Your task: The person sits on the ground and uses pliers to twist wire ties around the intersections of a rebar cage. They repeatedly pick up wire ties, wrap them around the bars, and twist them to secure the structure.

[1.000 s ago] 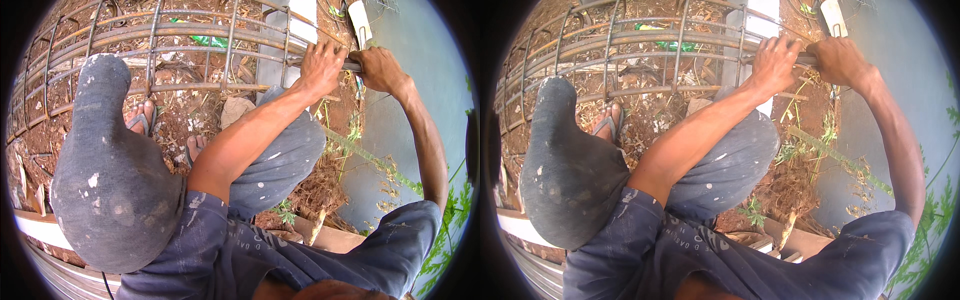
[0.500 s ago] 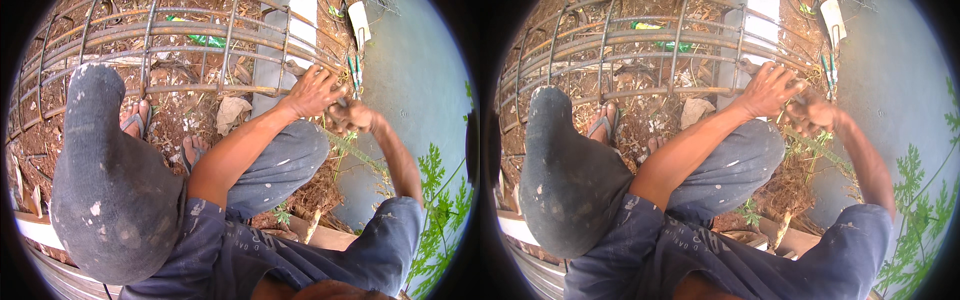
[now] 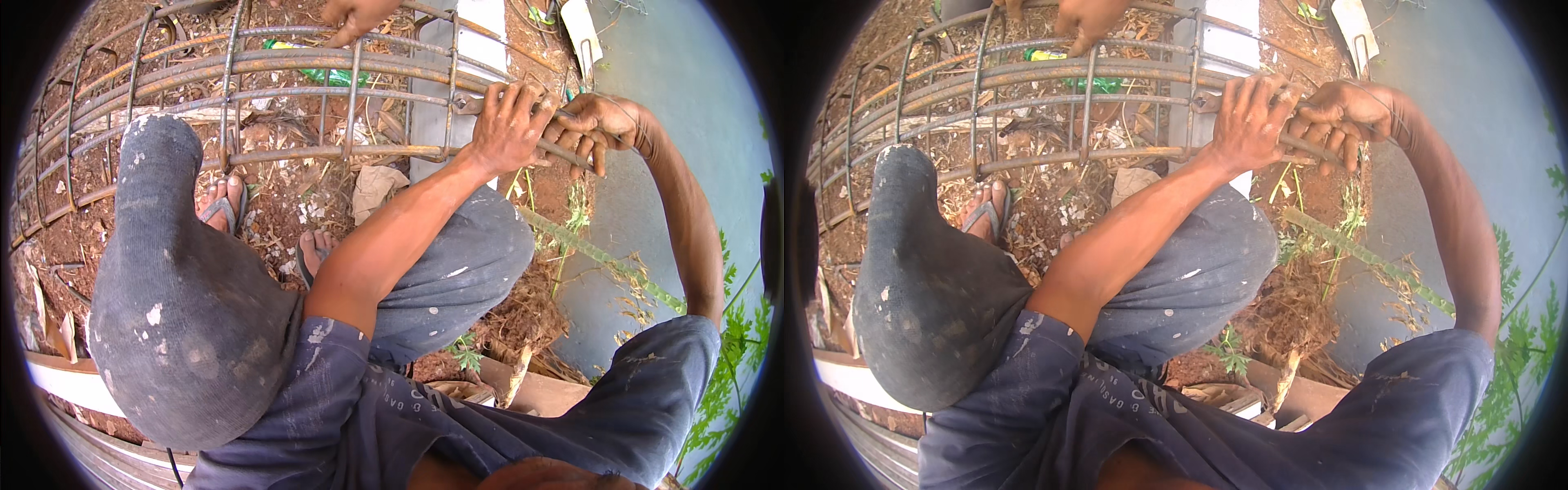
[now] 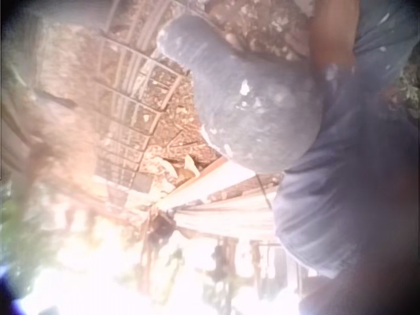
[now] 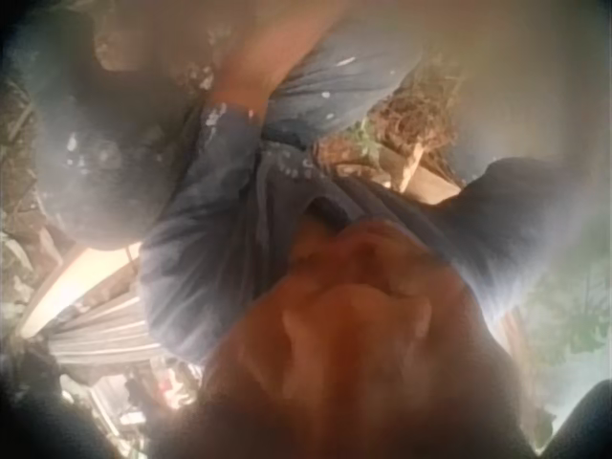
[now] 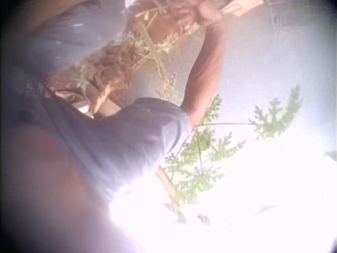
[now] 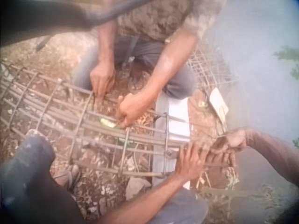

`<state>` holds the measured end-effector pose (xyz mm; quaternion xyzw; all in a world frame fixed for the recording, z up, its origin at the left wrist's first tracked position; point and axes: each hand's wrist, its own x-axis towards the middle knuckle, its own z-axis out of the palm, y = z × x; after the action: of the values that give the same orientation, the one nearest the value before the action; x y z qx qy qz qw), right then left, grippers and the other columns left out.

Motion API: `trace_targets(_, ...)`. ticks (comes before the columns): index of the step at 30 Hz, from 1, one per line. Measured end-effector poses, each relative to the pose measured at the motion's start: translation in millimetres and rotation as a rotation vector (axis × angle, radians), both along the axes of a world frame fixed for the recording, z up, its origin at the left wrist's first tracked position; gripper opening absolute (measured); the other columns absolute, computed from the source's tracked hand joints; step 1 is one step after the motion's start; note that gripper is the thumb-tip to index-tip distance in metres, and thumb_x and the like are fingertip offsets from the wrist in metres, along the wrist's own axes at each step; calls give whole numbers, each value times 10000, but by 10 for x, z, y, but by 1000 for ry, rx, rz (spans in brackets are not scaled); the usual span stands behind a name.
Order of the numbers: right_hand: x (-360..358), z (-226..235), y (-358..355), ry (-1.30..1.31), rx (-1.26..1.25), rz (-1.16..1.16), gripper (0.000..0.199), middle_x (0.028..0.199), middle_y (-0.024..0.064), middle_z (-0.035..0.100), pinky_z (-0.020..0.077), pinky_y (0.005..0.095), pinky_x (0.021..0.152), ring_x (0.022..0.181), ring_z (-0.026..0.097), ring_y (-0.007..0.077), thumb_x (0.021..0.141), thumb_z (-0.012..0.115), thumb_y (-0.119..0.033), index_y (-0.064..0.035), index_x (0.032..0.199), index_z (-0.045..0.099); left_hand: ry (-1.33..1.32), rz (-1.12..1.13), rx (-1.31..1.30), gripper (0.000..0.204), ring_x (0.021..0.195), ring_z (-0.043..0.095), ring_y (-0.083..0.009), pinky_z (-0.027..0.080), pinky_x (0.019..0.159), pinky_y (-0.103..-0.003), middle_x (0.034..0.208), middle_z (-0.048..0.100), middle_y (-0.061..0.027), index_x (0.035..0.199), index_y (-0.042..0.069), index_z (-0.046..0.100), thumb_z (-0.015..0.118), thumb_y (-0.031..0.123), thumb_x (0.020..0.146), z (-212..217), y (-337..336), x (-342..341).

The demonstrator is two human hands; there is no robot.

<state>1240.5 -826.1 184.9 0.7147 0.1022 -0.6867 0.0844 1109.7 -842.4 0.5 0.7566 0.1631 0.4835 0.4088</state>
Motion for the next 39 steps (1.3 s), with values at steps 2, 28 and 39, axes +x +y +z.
trace_targets(2, 2, 0, 88, 5, -10, 85, 630, 1059, 309, 625, 612, 375, 463, 787, 705, 376, 953, 511, -448, 132, 1198, 531, -10, 38, 16, 761, 1038, 522, -297, 366, 875, -508, 1115, 540, -133, 1188, 63, 590, 854, 426, 574, -48, -15, 62)
trace_targets(28, -822, -19, -601, -345, 188, 84, 477, 855, 179, 656, 531, 343, 532, 762, 683, 248, 942, 578, -351, 37, 1213, 516, -199, -132, 15, 398, 745, 589, -204, 434, 679, -354, 797, 609, 11, 932, 143, 695, 763, 293, 569, -68, -29, -288)
trace_targets(39, -702, -61, -708, -1033, 377, 1224, 656, 965, 152, 630, 521, 435, 835, 876, 648, 323, 738, 746, -114, -68, 1336, 480, 476, -496, -226, 383, 865, 685, -346, 552, 777, -443, 927, 706, -159, 1032, 130, 731, 692, 187, 655, 270, 344, -66)
